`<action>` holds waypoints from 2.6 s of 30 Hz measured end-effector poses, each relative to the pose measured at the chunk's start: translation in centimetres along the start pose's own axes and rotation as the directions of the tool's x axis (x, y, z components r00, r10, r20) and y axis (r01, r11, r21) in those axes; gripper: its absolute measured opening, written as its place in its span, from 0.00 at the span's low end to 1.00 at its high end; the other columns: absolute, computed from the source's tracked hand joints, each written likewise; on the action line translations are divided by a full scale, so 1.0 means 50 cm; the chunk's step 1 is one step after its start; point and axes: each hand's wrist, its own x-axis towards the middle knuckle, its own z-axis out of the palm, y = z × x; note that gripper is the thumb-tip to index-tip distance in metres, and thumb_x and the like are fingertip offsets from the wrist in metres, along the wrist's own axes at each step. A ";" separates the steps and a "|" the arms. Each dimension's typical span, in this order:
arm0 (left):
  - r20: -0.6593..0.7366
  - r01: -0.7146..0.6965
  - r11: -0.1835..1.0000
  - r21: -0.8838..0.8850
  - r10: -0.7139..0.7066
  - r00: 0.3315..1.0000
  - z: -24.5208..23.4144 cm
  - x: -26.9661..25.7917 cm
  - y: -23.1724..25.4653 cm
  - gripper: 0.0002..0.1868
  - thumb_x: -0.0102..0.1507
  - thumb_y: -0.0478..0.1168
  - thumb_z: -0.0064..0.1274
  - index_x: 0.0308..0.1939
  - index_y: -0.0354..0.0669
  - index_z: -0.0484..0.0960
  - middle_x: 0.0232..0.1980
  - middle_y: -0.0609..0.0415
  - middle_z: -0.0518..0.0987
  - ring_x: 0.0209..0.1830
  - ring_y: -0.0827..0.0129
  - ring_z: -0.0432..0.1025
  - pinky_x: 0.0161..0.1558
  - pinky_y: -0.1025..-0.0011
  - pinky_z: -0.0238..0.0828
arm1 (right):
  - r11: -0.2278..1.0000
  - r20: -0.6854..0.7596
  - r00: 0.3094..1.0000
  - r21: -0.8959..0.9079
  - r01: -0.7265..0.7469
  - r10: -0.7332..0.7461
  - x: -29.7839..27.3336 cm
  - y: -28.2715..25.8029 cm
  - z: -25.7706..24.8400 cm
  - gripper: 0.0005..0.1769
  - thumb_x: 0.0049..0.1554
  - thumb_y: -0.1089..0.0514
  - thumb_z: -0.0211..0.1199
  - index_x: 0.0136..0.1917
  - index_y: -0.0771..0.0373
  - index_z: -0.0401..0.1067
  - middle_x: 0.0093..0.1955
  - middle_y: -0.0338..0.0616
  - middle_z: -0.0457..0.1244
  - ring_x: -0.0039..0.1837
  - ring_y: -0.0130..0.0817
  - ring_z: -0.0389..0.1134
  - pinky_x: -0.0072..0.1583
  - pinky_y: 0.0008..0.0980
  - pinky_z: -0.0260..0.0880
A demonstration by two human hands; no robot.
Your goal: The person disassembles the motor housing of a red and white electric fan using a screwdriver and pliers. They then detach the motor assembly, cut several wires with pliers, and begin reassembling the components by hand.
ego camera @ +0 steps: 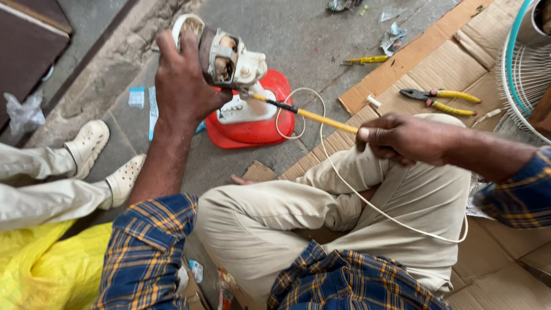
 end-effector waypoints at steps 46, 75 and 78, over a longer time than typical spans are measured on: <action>0.071 0.032 0.999 0.017 -0.033 0.997 -0.004 0.056 0.001 0.55 0.49 0.57 0.82 0.64 0.28 0.63 0.58 0.38 0.63 0.50 0.41 0.75 0.47 0.52 0.78 | -0.060 -0.209 0.773 -0.951 -0.303 -0.598 -0.065 -0.159 0.083 0.24 0.65 0.40 0.49 0.51 0.63 0.71 0.28 0.51 0.66 0.28 0.44 0.66 0.34 0.49 0.69; 0.156 0.117 0.993 -0.003 -0.115 0.981 -0.013 0.047 0.012 0.58 0.44 0.54 0.82 0.63 0.29 0.60 0.58 0.39 0.60 0.58 0.42 0.72 0.54 0.57 0.77 | 0.322 -0.642 0.059 -0.302 0.897 -0.764 0.074 0.119 0.029 0.12 0.77 0.54 0.58 0.56 0.64 0.63 0.39 0.37 0.57 0.35 0.19 0.54 0.38 0.19 0.54; 0.147 0.095 0.995 0.007 -0.095 0.985 -0.011 0.045 0.009 0.59 0.43 0.52 0.82 0.65 0.30 0.60 0.59 0.39 0.60 0.58 0.42 0.72 0.55 0.57 0.77 | 0.099 -0.354 -0.198 -0.668 0.738 -0.914 0.062 0.095 0.039 0.17 0.74 0.54 0.61 0.59 0.64 0.55 0.52 0.52 0.56 0.52 0.35 0.58 0.65 0.35 0.64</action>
